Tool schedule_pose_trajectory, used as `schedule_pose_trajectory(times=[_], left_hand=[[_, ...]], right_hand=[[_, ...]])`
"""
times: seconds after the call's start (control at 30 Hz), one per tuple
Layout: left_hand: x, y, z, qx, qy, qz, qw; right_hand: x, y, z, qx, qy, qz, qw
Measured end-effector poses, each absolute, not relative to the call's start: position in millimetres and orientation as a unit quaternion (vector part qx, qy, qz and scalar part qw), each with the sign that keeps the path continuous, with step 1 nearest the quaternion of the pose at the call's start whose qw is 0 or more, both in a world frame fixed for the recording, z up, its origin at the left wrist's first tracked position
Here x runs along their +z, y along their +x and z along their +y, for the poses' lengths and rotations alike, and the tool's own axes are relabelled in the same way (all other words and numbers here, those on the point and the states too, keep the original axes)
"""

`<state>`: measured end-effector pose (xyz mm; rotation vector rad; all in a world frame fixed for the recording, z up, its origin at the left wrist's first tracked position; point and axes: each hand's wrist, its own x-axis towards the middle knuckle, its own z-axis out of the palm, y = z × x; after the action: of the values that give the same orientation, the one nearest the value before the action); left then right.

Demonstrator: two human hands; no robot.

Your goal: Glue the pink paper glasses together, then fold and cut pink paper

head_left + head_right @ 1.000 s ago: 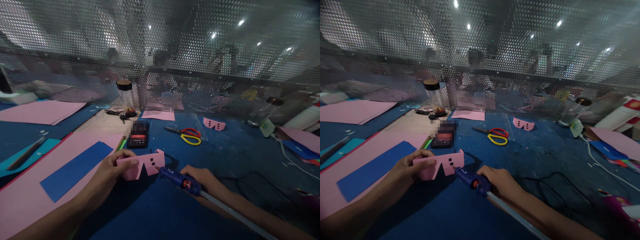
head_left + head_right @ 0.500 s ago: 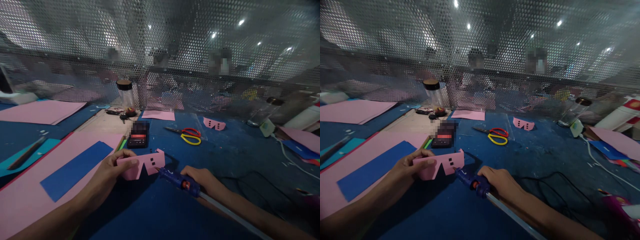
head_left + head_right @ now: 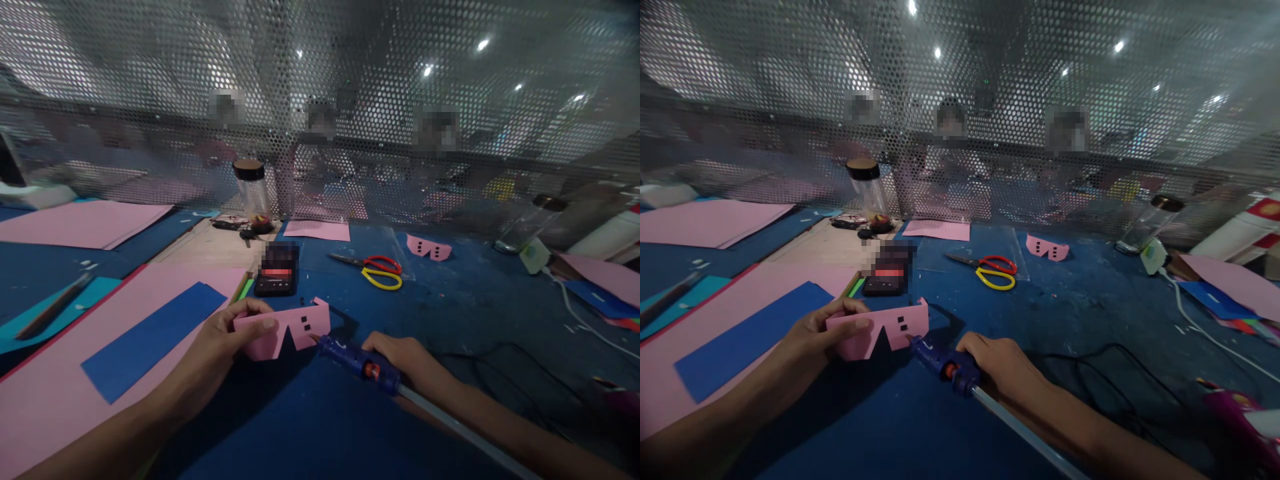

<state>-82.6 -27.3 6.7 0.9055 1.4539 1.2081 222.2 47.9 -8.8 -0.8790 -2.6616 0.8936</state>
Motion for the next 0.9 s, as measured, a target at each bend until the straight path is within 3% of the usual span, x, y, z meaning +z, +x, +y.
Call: schedule_pose_trajectory(times=[0.9], left_hand=[[9.9, -79.6, -27.8, 0.502, 0.374, 0.611, 0.484]], right_hand=[[-12.7, 223.9, 47.7, 0.272, -0.299, -0.909, 0.1]])
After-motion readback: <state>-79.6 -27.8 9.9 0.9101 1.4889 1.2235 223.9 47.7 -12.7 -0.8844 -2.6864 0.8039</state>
